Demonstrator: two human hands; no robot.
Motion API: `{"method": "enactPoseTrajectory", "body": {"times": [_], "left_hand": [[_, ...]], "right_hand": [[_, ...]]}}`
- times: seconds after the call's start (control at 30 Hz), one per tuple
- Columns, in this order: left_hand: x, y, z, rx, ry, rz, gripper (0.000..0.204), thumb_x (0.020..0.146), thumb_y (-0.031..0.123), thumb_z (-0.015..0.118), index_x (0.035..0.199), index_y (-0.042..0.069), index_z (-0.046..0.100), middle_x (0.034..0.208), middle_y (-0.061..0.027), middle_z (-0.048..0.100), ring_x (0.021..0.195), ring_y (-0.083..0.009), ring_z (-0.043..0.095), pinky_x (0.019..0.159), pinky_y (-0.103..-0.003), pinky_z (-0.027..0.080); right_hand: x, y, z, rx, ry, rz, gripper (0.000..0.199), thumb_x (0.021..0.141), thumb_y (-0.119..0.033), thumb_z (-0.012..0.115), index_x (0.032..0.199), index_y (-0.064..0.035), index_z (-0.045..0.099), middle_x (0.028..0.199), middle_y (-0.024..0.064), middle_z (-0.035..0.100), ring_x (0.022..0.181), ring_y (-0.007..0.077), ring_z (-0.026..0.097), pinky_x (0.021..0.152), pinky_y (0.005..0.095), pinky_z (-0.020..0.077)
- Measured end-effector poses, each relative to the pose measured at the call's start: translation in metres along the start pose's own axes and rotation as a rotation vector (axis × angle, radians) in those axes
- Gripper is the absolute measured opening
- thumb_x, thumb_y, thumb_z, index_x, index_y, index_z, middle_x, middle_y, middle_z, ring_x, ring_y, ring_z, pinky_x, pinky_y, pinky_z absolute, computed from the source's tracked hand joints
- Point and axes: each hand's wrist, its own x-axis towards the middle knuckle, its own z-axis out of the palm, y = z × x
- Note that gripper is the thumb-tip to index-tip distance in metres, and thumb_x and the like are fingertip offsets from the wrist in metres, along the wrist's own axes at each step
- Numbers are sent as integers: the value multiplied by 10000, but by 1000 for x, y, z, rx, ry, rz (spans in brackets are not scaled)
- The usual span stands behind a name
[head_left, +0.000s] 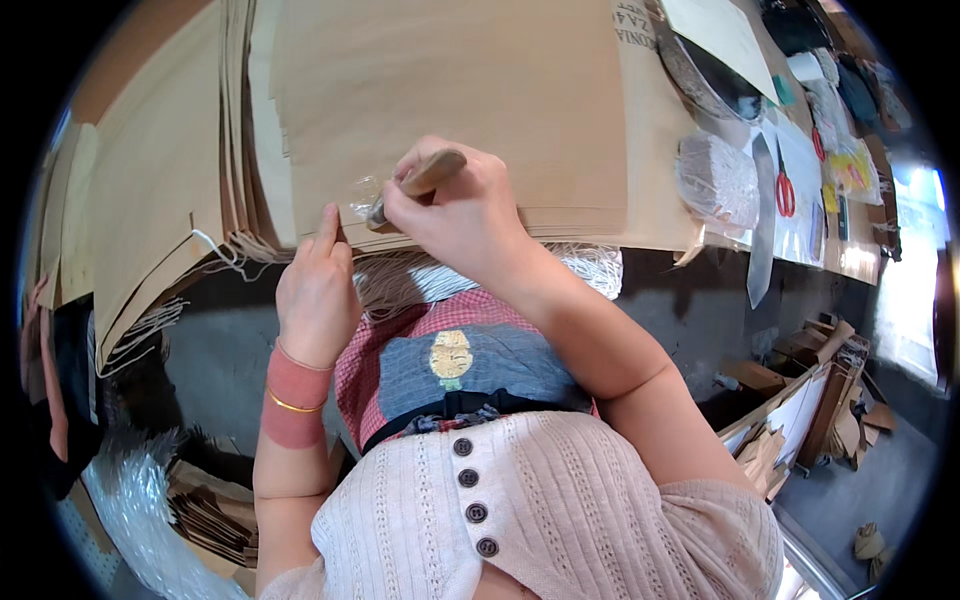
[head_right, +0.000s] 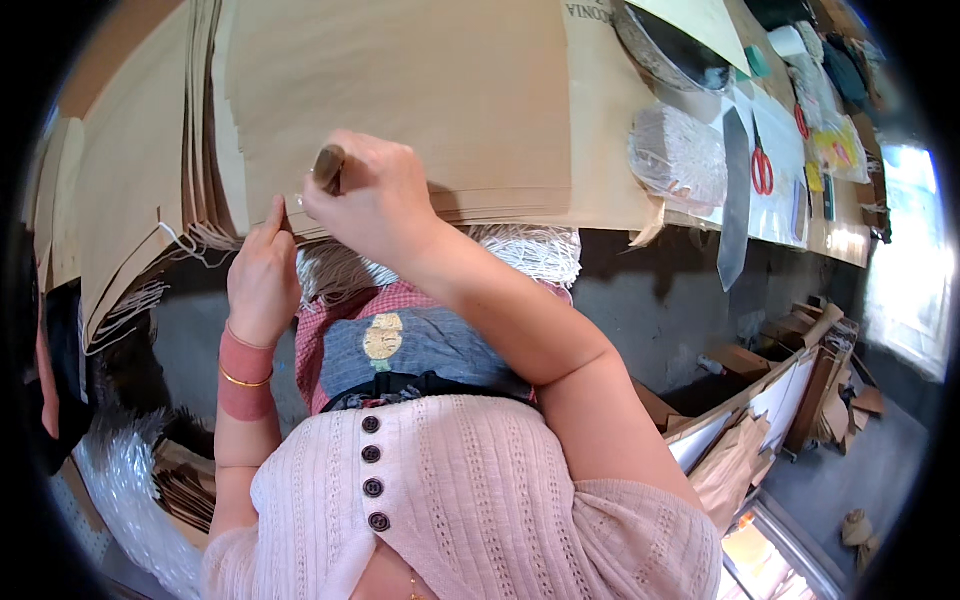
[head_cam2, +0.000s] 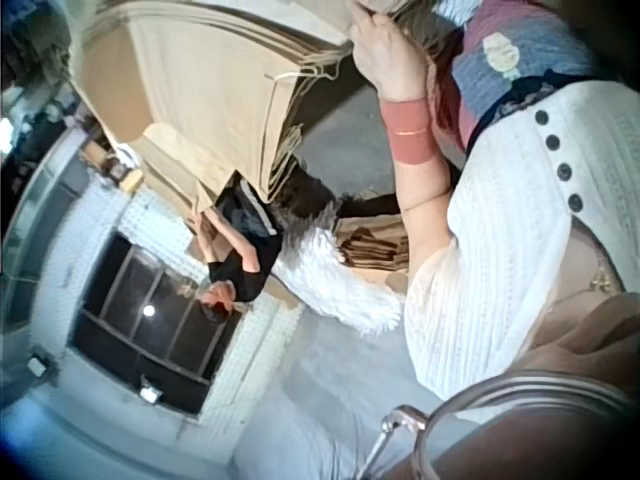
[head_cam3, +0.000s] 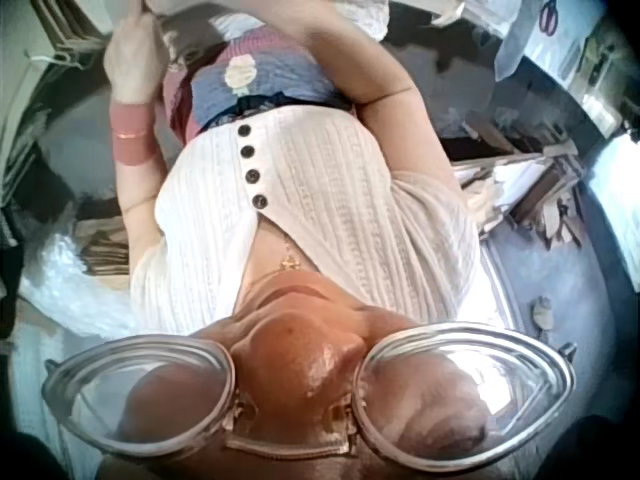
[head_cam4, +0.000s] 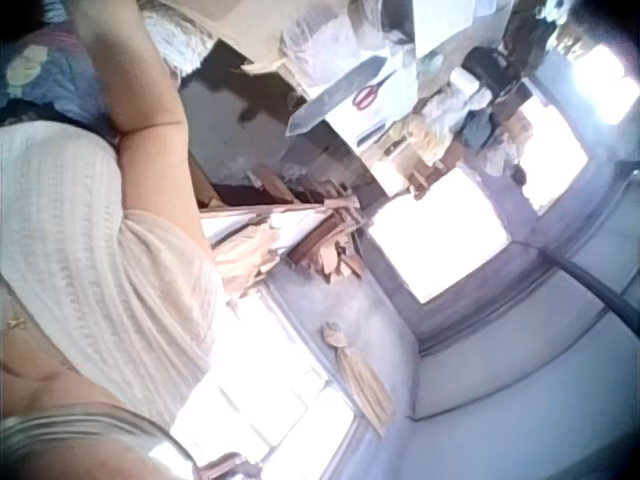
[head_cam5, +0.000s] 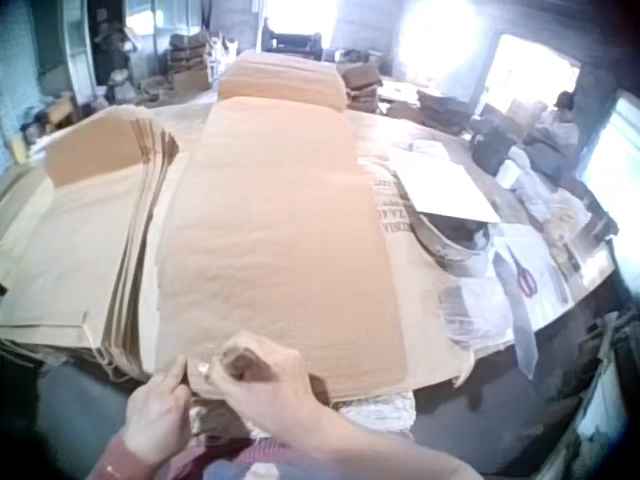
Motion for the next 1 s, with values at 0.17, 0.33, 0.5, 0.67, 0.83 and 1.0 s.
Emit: {"method": "enactPoseTrajectory", "body": {"times": [0.17, 0.33, 0.5, 0.67, 0.83, 1.0], "left_hand": [[4, 6, -2, -9, -59, -27, 90, 683, -25, 568, 773, -27, 573, 1289, -199, 517, 847, -286, 598, 709, -365, 522], [1, 2, -1, -19, -44, -30, 59, 699, -27, 553, 757, -31, 558, 1296, -210, 507, 847, -302, 595, 714, -372, 520], [2, 3, 0, -1, -49, -21, 44, 713, -20, 543, 752, -39, 548, 1303, -220, 497, 841, -324, 591, 718, -382, 516], [6, 7, 1, -12, -63, -26, 43, 760, -6, 544, 731, -35, 533, 1315, -219, 487, 844, -325, 587, 722, -385, 511], [2, 3, 0, -84, -64, -13, 76, 788, 14, 568, 738, -25, 525, 1340, -221, 460, 874, -335, 575, 719, -397, 496], [-25, 6, -49, -556, -171, 84, 53, 764, 20, 630, 751, -16, 594, 954, -164, 636, 698, -283, 593, 589, -342, 460]], "right_hand": [[-12, 41, -62, 38, 142, 460, 91, 759, -104, 630, 803, -30, 601, 664, 75, 644, 611, 162, 638, 547, 298, 495], [-20, 49, -121, -380, 152, 459, 73, 734, -69, 604, 758, -2, 584, 632, 67, 614, 635, 110, 611, 560, 296, 495], [-1, 31, -127, -602, 51, 345, 109, 751, -120, 637, 774, -14, 628, 660, 14, 611, 626, 113, 577, 583, 261, 458], [-24, 40, -238, 675, 413, 228, 123, 866, -99, 593, 924, 0, 638, 776, 26, 592, 601, 41, 442, 564, 173, 375], [-53, 107, -322, -886, 321, -319, 230, 842, -18, 623, 1071, 2, 640, 843, 72, 615, 712, 143, 556, 657, 239, 445], [-81, 90, -279, -1087, 183, 85, 325, 803, 43, 560, 1096, -65, 647, 1004, 132, 633, 919, 291, 616, 810, 360, 482]]}}
